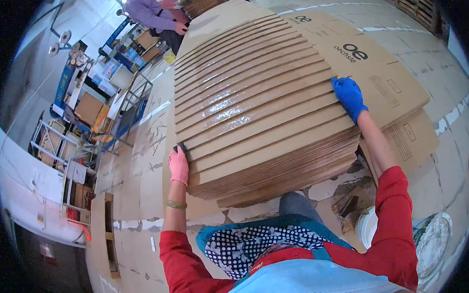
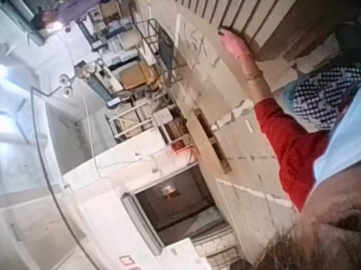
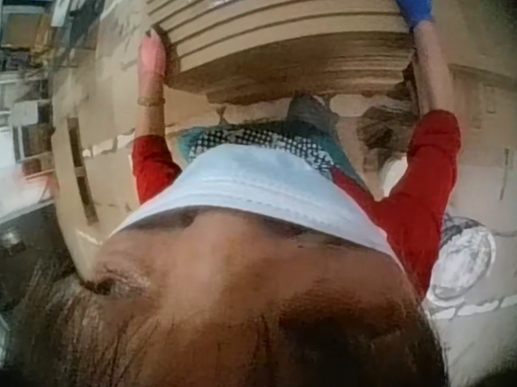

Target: Apply glue to the surfaces of stacked corrugated cardboard pieces using a brush.

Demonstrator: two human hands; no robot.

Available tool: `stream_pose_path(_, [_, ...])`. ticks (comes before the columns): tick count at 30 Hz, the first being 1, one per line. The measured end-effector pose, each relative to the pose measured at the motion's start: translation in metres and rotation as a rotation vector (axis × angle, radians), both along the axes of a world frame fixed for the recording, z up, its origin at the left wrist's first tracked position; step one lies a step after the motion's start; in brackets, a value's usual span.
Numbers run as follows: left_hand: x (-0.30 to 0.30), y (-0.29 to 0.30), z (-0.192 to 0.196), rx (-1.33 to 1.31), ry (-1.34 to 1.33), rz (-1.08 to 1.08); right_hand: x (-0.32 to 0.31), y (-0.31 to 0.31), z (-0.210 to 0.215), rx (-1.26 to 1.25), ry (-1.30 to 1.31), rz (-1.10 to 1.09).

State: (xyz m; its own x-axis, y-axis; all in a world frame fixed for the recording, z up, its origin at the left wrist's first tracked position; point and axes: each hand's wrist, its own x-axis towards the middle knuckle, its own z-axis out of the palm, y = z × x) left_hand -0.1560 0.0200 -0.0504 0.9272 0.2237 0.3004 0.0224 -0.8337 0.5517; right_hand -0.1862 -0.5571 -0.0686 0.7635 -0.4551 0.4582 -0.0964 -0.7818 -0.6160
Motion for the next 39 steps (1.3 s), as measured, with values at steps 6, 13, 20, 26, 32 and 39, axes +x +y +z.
stream_pose_path(6, [-0.004, -0.006, 0.001, 0.024, -0.025, 0.025, 0.003, -0.004, -0.001, -0.007, 0.021, -0.005])
stream_pose_path(13, [-0.048, -0.023, 0.036, -0.703, 0.068, -0.344, -0.002, -0.007, 0.003, 0.001, 0.007, 0.056])
stream_pose_path(20, [-0.1, 0.027, 0.018, -0.683, 0.284, -0.101, 0.002, -0.009, 0.001, -0.018, -0.045, 0.088])
stream_pose_path(26, [-0.123, 0.01, 0.034, -0.297, 0.404, -0.208, -0.006, -0.022, -0.008, 0.166, -0.164, 0.215])
stream_pose_path(32, [-0.117, 0.04, 0.011, 0.838, -0.089, -0.544, -0.059, -0.04, 0.025, 0.442, 0.343, 0.201])
stream_pose_path(39, [-0.112, 0.004, 0.046, 1.245, 0.271, -0.314, -0.086, -0.022, 0.02, -0.767, 0.147, 0.233])
